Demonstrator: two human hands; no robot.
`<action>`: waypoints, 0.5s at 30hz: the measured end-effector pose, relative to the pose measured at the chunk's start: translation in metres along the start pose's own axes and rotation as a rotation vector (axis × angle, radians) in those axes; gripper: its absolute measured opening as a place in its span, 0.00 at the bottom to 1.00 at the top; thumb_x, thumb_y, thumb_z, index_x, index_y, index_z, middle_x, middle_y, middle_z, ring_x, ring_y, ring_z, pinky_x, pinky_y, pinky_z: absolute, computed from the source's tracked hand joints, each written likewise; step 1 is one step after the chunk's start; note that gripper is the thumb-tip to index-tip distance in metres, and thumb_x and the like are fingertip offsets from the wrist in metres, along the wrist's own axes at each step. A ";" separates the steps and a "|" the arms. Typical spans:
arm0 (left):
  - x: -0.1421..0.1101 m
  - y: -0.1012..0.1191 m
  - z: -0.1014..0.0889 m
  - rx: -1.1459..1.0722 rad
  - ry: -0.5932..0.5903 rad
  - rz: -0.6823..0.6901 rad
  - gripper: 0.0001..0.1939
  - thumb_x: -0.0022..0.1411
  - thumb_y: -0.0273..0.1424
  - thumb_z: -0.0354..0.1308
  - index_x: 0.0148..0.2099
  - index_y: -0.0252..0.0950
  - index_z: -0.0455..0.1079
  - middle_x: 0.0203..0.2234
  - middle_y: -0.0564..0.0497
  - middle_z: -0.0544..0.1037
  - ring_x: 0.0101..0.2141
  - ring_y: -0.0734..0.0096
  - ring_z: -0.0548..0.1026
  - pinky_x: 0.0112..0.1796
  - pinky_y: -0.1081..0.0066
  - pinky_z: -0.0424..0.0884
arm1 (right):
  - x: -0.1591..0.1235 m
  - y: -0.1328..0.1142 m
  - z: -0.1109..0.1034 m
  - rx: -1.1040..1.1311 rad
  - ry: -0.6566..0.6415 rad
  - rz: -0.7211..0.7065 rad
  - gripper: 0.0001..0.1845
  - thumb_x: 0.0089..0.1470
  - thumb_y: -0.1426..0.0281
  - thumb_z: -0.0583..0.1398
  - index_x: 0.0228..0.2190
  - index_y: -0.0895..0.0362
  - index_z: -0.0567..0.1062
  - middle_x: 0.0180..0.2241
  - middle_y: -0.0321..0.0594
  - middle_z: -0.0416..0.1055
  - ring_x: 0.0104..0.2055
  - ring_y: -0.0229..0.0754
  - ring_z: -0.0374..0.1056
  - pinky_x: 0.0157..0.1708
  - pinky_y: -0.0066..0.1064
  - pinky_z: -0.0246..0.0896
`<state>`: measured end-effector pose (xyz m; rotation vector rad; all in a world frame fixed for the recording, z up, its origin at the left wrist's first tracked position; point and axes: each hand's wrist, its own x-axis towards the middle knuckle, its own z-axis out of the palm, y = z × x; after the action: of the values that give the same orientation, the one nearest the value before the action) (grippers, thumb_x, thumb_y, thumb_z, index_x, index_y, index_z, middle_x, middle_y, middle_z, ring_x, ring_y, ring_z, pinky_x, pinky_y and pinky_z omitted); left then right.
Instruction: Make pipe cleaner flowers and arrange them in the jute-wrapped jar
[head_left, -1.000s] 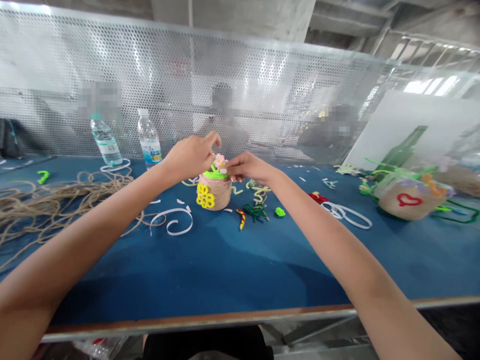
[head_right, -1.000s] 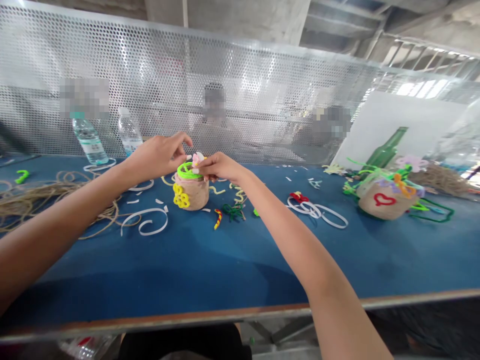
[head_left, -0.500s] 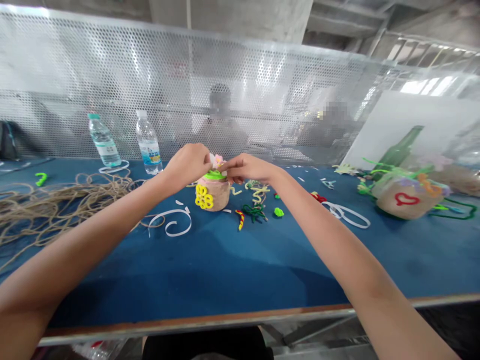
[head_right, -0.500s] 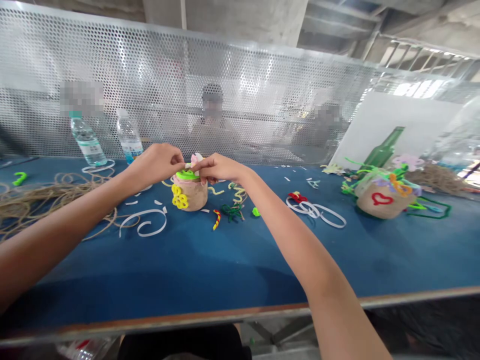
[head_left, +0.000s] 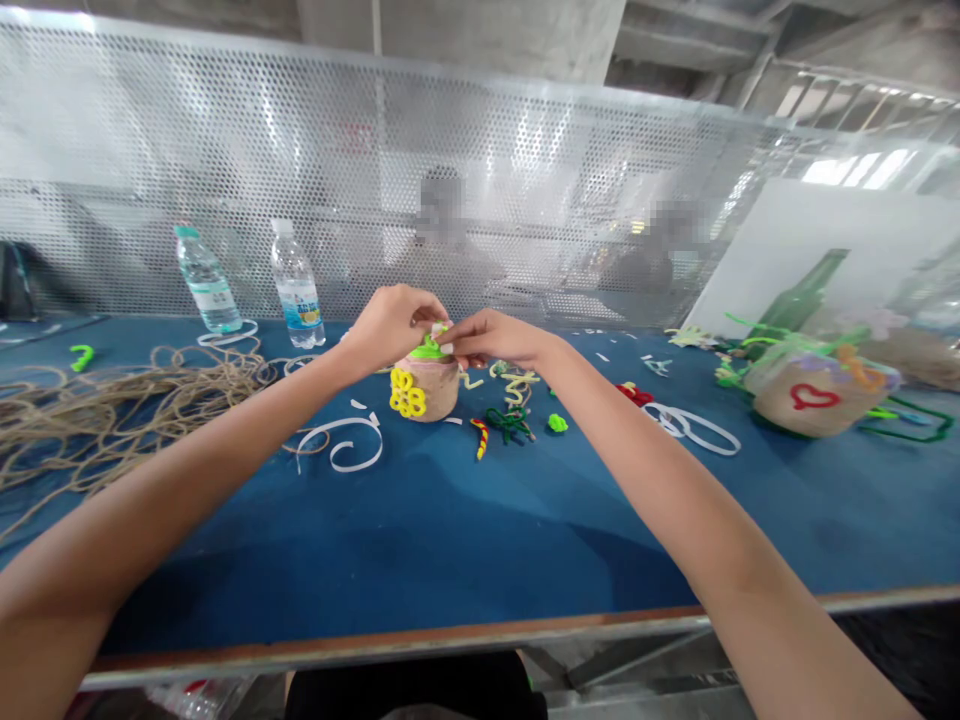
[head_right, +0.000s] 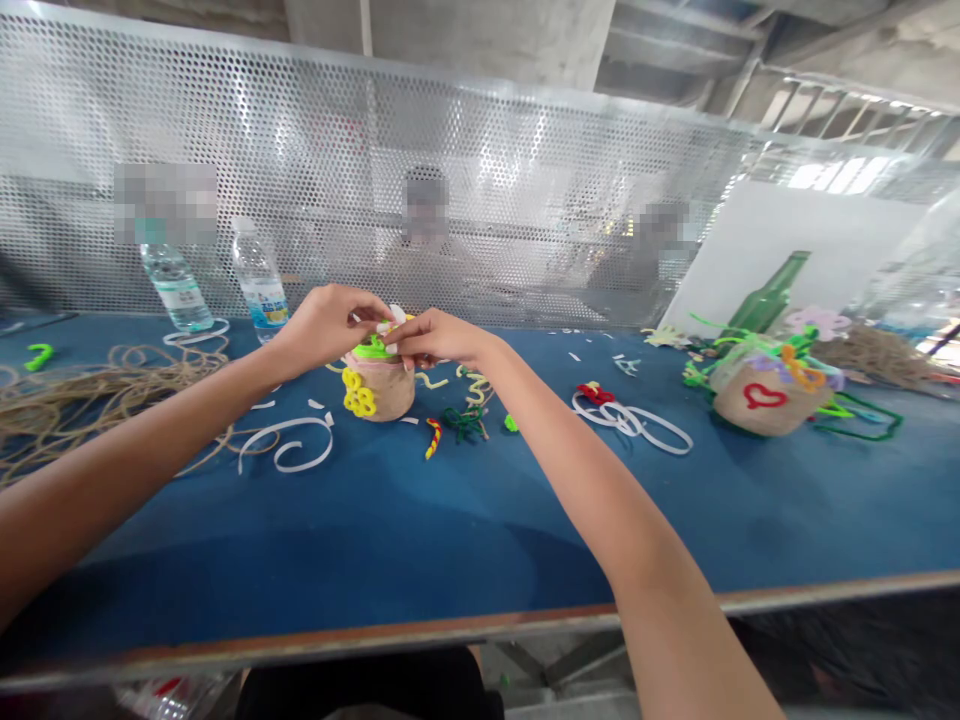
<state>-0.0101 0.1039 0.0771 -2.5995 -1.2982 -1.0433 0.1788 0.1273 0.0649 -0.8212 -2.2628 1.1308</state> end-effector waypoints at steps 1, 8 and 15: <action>0.000 -0.001 0.001 -0.030 -0.003 0.019 0.15 0.50 0.22 0.51 0.36 0.35 0.77 0.30 0.50 0.80 0.32 0.69 0.77 0.37 0.73 0.71 | 0.000 0.000 0.000 0.003 0.000 0.007 0.09 0.51 0.72 0.60 0.33 0.61 0.79 0.18 0.32 0.69 0.18 0.28 0.58 0.19 0.22 0.53; 0.001 -0.007 -0.001 -0.043 -0.010 0.197 0.13 0.54 0.23 0.51 0.36 0.36 0.76 0.30 0.52 0.80 0.32 0.73 0.76 0.36 0.75 0.69 | -0.003 -0.002 -0.001 0.075 -0.016 0.045 0.10 0.50 0.71 0.62 0.35 0.61 0.79 0.19 0.33 0.70 0.20 0.29 0.59 0.19 0.21 0.52; 0.002 -0.012 -0.005 -0.058 -0.059 0.369 0.11 0.56 0.24 0.52 0.33 0.38 0.76 0.33 0.51 0.79 0.35 0.73 0.75 0.37 0.74 0.68 | -0.003 0.004 0.001 0.141 -0.012 0.062 0.06 0.52 0.72 0.61 0.26 0.62 0.75 0.16 0.31 0.66 0.17 0.27 0.54 0.17 0.21 0.47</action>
<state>-0.0201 0.1114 0.0794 -2.7814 -0.7592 -0.9561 0.1810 0.1268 0.0603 -0.8348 -2.1522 1.3095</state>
